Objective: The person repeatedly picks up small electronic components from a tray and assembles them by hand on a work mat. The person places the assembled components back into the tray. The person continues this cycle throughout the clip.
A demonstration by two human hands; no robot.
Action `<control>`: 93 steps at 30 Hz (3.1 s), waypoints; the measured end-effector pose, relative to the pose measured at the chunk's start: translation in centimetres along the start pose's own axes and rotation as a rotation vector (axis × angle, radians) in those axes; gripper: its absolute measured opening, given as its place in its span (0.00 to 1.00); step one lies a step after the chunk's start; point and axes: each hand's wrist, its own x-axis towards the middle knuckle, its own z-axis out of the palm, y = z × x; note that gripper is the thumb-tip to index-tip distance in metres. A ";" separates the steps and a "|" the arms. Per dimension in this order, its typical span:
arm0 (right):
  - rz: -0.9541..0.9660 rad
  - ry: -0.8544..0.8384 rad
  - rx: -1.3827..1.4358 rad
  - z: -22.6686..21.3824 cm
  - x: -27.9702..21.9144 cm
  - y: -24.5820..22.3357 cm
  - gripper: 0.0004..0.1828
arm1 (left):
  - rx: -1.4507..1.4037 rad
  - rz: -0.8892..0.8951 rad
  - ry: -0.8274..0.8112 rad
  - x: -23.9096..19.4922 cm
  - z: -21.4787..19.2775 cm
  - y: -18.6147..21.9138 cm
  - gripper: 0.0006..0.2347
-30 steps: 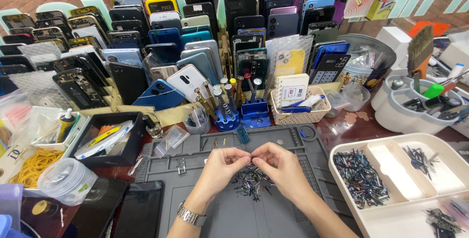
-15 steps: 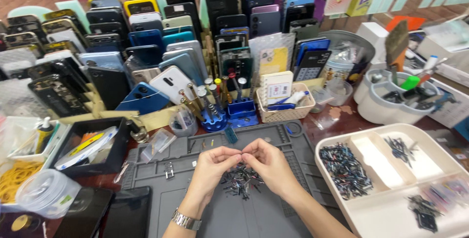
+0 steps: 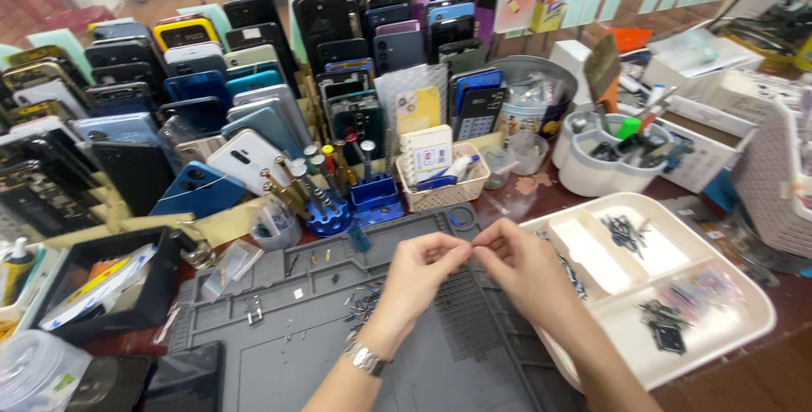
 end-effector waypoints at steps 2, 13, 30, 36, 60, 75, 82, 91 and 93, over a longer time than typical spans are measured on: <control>0.027 0.027 -0.058 -1.9 0.0 0.9 0.08 | 0.256 0.033 0.040 0.7 2.1 0.3 0.09; -0.044 0.176 -0.492 -5.5 -0.3 5.3 0.07 | 0.891 0.433 0.068 1.7 9.2 0.1 0.07; -0.317 0.082 -0.421 -0.5 -1.2 -0.6 0.09 | 0.890 0.304 0.160 -0.9 2.2 1.0 0.07; -0.212 -0.208 -0.252 5.4 -0.9 -2.1 0.11 | 0.964 0.115 0.192 -4.6 -5.5 2.0 0.11; -0.137 -0.465 -0.108 9.4 0.7 -2.1 0.09 | 0.721 -0.080 0.188 -6.6 -9.9 1.2 0.06; -0.190 -0.354 -0.104 11.0 0.0 -1.5 0.08 | 0.554 -0.131 0.194 -6.0 -11.2 0.3 0.07; -0.064 -0.307 -0.039 11.4 0.2 -1.2 0.08 | 0.501 -0.150 0.159 -6.1 -10.6 0.8 0.09; -0.005 -0.322 0.114 12.2 0.3 -0.7 0.08 | 0.608 -0.087 0.260 -6.3 -9.3 1.5 0.07; -0.014 -0.325 0.105 12.1 0.3 -0.7 0.08 | 0.636 -0.121 0.277 -6.4 -9.4 1.4 0.07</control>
